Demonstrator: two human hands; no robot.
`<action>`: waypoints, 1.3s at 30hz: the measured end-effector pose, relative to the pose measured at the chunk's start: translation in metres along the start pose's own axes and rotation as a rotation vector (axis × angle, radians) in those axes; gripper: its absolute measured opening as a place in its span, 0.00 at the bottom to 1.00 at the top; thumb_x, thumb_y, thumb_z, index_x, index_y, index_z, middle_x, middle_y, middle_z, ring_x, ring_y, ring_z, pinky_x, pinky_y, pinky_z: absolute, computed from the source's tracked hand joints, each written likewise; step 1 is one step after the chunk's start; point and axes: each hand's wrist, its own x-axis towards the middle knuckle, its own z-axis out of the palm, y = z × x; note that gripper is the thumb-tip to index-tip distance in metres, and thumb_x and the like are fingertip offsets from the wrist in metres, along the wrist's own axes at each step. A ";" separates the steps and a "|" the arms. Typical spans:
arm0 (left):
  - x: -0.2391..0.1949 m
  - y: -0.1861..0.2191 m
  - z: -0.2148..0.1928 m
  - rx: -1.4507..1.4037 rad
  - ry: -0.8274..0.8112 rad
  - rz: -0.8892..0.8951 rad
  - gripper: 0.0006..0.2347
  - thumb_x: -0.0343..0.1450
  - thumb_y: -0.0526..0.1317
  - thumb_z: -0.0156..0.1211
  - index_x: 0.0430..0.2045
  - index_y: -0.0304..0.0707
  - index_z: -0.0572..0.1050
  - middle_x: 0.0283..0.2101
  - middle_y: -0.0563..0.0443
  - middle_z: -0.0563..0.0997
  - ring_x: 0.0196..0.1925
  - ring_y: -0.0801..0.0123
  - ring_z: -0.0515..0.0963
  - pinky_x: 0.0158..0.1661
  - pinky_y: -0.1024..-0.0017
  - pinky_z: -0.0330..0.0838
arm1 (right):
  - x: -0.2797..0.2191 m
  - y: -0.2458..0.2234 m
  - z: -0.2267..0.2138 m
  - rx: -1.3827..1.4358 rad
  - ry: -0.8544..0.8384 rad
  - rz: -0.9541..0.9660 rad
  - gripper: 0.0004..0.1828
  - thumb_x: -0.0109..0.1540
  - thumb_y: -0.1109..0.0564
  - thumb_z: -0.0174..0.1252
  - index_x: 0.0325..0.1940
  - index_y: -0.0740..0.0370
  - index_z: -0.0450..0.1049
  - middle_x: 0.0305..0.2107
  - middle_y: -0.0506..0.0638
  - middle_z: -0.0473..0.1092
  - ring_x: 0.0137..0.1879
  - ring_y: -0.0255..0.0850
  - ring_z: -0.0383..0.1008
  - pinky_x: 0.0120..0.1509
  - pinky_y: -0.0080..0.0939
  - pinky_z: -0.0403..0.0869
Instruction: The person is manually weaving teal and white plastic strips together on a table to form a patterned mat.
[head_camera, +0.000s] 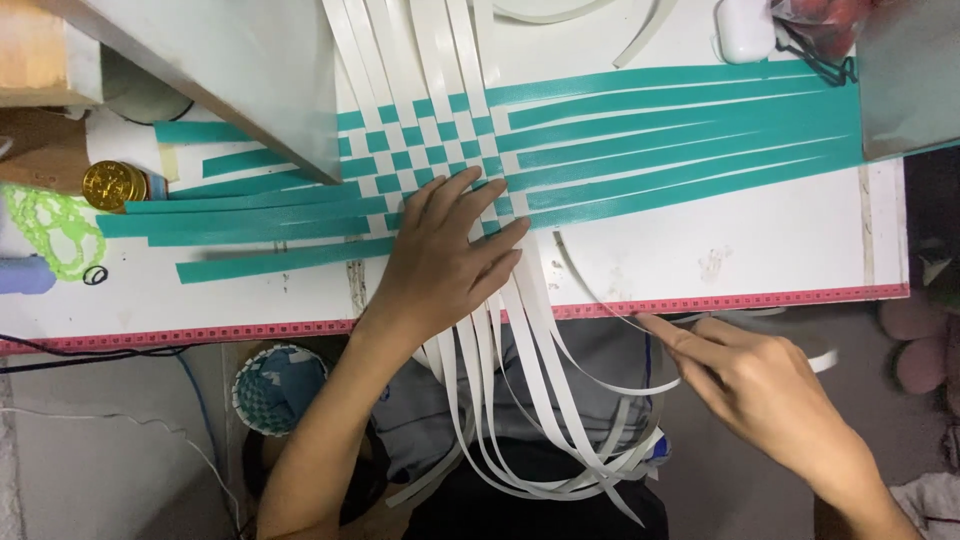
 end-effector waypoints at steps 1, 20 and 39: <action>0.000 0.000 0.000 -0.001 -0.001 -0.001 0.09 0.71 0.42 0.58 0.44 0.45 0.75 0.55 0.42 0.70 0.61 0.45 0.65 0.57 0.47 0.59 | 0.000 0.000 0.000 0.000 -0.001 0.000 0.29 0.59 0.60 0.51 0.65 0.48 0.64 0.15 0.42 0.57 0.19 0.37 0.58 0.23 0.37 0.59; 0.001 0.000 0.000 -0.018 0.039 0.003 0.08 0.70 0.39 0.62 0.41 0.44 0.76 0.53 0.41 0.71 0.59 0.45 0.67 0.57 0.47 0.60 | 0.005 -0.003 -0.002 0.011 0.228 -0.127 0.26 0.59 0.62 0.56 0.63 0.60 0.65 0.19 0.42 0.65 0.22 0.32 0.61 0.28 0.38 0.64; 0.003 0.001 -0.003 0.014 0.036 0.014 0.08 0.69 0.39 0.63 0.41 0.44 0.76 0.53 0.42 0.71 0.59 0.46 0.67 0.55 0.49 0.63 | -0.023 0.031 -0.036 -1.099 0.022 0.231 0.39 0.57 0.54 0.52 0.73 0.26 0.62 0.23 0.30 0.63 0.18 0.27 0.64 0.25 0.26 0.64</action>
